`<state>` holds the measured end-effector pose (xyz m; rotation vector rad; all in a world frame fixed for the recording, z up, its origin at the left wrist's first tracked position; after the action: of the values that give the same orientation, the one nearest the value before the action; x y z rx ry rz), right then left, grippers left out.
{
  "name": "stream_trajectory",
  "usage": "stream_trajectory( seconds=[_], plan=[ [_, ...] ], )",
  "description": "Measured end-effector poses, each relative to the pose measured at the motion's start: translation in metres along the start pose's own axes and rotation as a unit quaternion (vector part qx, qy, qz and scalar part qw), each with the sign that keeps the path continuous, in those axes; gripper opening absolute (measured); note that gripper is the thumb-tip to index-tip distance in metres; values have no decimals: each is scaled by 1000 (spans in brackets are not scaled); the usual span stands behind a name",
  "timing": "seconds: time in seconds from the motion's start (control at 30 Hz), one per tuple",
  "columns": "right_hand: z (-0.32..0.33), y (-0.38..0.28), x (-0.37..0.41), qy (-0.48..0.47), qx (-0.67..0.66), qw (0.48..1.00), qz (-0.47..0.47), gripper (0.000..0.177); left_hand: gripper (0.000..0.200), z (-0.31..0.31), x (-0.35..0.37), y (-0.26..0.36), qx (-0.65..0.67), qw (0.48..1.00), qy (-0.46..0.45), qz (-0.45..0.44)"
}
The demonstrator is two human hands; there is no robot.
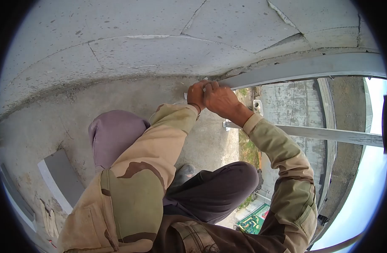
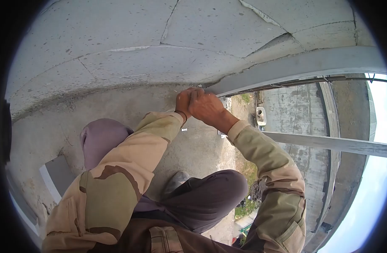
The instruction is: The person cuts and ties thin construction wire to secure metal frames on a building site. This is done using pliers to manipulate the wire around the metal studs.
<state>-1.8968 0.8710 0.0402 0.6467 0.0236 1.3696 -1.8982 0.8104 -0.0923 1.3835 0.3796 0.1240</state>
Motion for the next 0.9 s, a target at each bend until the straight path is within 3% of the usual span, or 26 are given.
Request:
stream_trajectory(
  seconds=[0.07, 0.13, 0.37, 0.5, 0.57, 0.63, 0.73, 0.9],
  plan=[
    [6, 7, -14, -31, 7, 999, -2, 14, 32, -4, -1, -6, 26, 998, -20, 58],
    [8, 20, -25, -168, -52, 984, -20, 16, 32, -8, 0, -10, 80, 993, -25, 81],
    [12, 27, -38, -239, -152, 950, -131, 19, 39, -27, 2, -25, 329, 926, -29, 184],
    [10, 29, -42, -191, -142, 959, -156, 19, 39, -15, 2, -11, 339, 924, -27, 175],
    [10, 30, -45, -178, -146, 958, -168, 20, 39, -8, 2, -5, 233, 953, -47, 190],
    [14, 32, -46, -149, -137, 957, -205, 20, 40, -4, 2, -3, 216, 956, -47, 194],
    [13, 35, -53, -212, -178, 929, -246, 25, 42, -1, 5, 1, 185, 964, -48, 183],
    [17, 35, -58, -236, -165, 922, -260, 28, 39, 4, 9, 6, 163, 974, -73, 141]
  ],
)
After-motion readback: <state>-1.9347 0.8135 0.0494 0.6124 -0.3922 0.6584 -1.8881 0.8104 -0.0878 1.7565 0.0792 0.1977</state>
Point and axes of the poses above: each hand's wrist, its own x-axis away from the middle knuckle, its own z-axis out of the back of the hand, y = z × x, the point moved 4 cm from there along -x, towards the middle knuckle, and after that the axes turned 8 degrees about -y, right-handed, at the moved point
